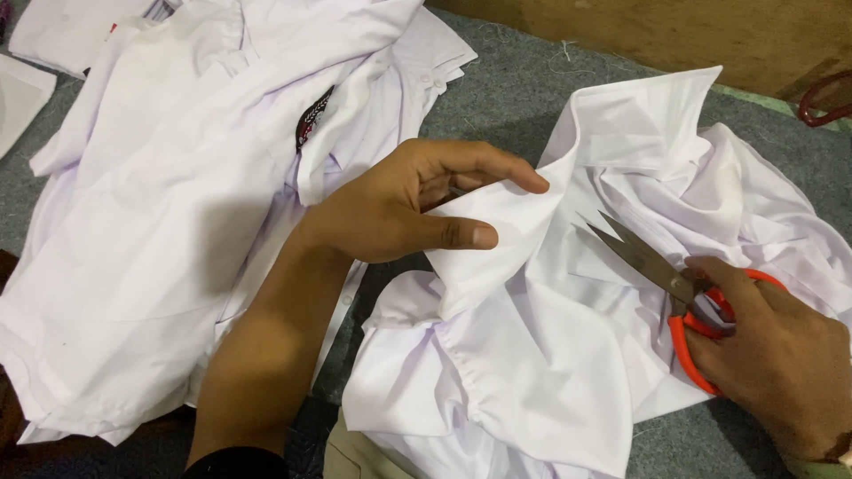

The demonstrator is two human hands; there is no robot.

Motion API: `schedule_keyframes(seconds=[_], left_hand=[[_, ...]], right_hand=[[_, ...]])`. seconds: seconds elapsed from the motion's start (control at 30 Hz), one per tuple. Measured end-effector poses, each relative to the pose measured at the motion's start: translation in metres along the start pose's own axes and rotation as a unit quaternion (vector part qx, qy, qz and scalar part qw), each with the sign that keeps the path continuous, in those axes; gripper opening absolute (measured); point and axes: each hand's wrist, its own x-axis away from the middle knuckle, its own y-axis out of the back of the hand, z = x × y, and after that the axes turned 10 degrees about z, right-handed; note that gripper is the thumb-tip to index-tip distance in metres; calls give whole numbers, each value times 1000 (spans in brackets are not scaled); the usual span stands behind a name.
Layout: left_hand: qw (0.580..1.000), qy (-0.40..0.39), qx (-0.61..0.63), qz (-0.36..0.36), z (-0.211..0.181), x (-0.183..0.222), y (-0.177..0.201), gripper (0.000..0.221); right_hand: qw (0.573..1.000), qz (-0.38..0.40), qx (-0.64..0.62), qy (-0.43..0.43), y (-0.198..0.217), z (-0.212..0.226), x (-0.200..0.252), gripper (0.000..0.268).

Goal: Trimming loose threads from white shirts using scissors at a quality control station

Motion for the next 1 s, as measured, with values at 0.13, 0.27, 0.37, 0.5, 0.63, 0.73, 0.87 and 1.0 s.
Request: schedule_keyframes(seconds=[0.13,0.27,0.37,0.5,0.63,0.73,0.87,1.0], left_hand=[[999,9,30,-8,0,-1,-3,43],[999,-18,14,-24,6,-7,-11,46],[996,-6,85,-21,4,-12,-21,55],[986,53,157,11,-5,-16,-34,70],[993,18,112,38,4,-22,-47,91],[998,-12,42,39,8,-30,-63,92],[998,-20,45,39,18,-38,-86,92],[999,-30,30,14,24,-42,-96,89]], right_hand=[[969,-55,-221,101,19,0,-3,43],[951,-138,-245,129,15,2,7,35],[956,-156,-216,126,33,17,14,24],[926,-164,-239,242,31,32,23,25],[833,-47,-540,109,57,67,34,40],[733,-17,-680,4,70,77,41,44],[700,-47,-712,-15,73,80,42,53],[668,-31,-742,40,69,81,41,62]])
